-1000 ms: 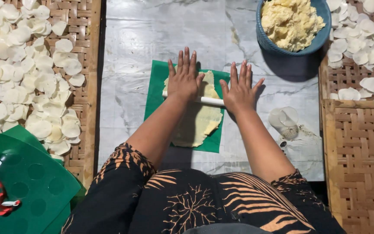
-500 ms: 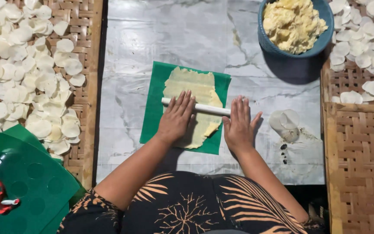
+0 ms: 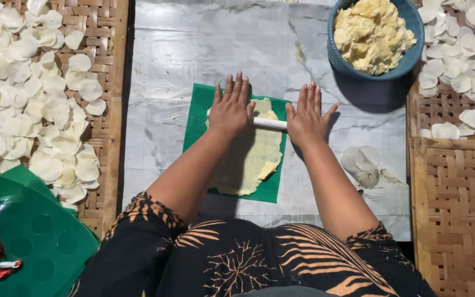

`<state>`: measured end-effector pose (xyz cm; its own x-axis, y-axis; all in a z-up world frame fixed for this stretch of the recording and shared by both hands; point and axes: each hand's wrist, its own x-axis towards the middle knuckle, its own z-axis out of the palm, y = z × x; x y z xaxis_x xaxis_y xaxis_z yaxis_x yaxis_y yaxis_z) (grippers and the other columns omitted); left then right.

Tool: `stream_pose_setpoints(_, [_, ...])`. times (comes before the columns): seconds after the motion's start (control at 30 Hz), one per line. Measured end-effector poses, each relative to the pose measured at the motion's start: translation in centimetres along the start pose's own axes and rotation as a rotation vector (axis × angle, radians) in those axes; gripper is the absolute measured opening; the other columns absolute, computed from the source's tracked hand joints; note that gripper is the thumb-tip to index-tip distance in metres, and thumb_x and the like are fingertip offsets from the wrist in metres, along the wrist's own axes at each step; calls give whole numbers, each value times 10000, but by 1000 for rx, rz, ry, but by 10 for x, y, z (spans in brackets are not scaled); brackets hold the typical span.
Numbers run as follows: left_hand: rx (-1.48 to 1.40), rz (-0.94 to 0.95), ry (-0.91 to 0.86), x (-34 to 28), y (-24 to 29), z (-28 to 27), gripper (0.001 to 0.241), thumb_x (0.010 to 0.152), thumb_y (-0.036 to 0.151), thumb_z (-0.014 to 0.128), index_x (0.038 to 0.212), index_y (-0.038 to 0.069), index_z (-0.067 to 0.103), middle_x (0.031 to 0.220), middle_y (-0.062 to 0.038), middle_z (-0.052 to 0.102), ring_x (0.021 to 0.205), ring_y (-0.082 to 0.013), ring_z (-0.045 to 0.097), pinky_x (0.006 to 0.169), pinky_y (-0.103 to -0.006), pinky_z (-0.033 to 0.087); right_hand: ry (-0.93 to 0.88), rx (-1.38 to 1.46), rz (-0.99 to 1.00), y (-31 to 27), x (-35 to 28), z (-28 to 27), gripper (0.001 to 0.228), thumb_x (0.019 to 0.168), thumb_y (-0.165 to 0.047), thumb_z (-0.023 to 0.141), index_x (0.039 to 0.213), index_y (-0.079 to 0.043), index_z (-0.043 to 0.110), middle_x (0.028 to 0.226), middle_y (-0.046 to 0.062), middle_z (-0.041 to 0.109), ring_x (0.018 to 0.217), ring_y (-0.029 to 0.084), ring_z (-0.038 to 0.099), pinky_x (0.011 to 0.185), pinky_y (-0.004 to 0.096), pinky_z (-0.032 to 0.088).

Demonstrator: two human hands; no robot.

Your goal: Rolling out a small piece of dough into a thin sheet using a rolling pin

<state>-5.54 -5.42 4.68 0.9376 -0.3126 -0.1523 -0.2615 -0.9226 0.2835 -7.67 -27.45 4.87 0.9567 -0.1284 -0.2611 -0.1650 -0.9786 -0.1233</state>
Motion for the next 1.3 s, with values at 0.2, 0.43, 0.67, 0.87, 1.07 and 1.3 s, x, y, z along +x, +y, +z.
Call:
stream_pose_setpoints(0.2, [21, -44, -53, 28, 0, -23, 696, 1115, 505, 193, 1682, 130, 38, 1746, -117, -45, 1613, -310, -56, 1293, -579, -29, 131, 6, -43, -12, 18, -19, 691, 1106, -548, 214, 1671, -166, 109, 1747, 98, 10, 1613, 257, -23, 1194, 756, -88])
stream_pose_setpoints(0.43, [41, 24, 113, -15, -1, 2, 737, 1102, 544, 244, 1684, 125, 74, 1748, -135, -28, 1612, -309, -50, 1275, -601, -46, 433, 63, -219, 7, -22, 17, 686, 1108, -501, 343, 1632, -63, 282, 1713, 200, 173, 1585, 336, 116, 1131, 788, -53])
stream_pose_setpoints(0.67, [53, 216, 306, -59, -12, 35, 681, 1065, 437, 429, 1634, 93, 286, 1720, -157, 182, 1593, -313, 152, 1263, -562, 94, 492, 81, -324, 11, -78, 36, 671, 1105, -475, 372, 1584, -7, 348, 1698, 209, 237, 1579, 361, 168, 1133, 775, -51])
stream_pose_setpoints(0.87, [64, 193, 341, -23, -20, 41, 630, 1082, 474, 355, 1591, 103, 389, 1658, -141, 359, 1542, -325, 312, 1240, -478, 273, 199, 29, -214, 5, -34, 23, 755, 1094, -567, 247, 1624, -28, 236, 1726, 163, 140, 1603, 302, 59, 1166, 775, -82])
stream_pose_setpoints(1.07, [59, 9, 0, 45, -15, 6, 699, 1087, 547, 198, 1652, 137, 197, 1718, -113, 167, 1587, -346, 138, 1282, -535, 110, 82, -38, -94, -7, 36, -1, 778, 1078, -615, 193, 1647, -84, 184, 1737, 113, 81, 1609, 244, -10, 1187, 753, -132])
stream_pose_setpoints(1.3, [164, 8, 256, 41, -12, -1, 698, 1117, 493, 372, 1684, 150, 156, 1735, -67, 52, 1602, -258, 23, 1277, -585, 23, 221, -20, -120, -19, 24, -22, 821, 1117, -589, 307, 1685, -62, 37, 1718, 144, -99, 1600, 293, -96, 1201, 719, -71])
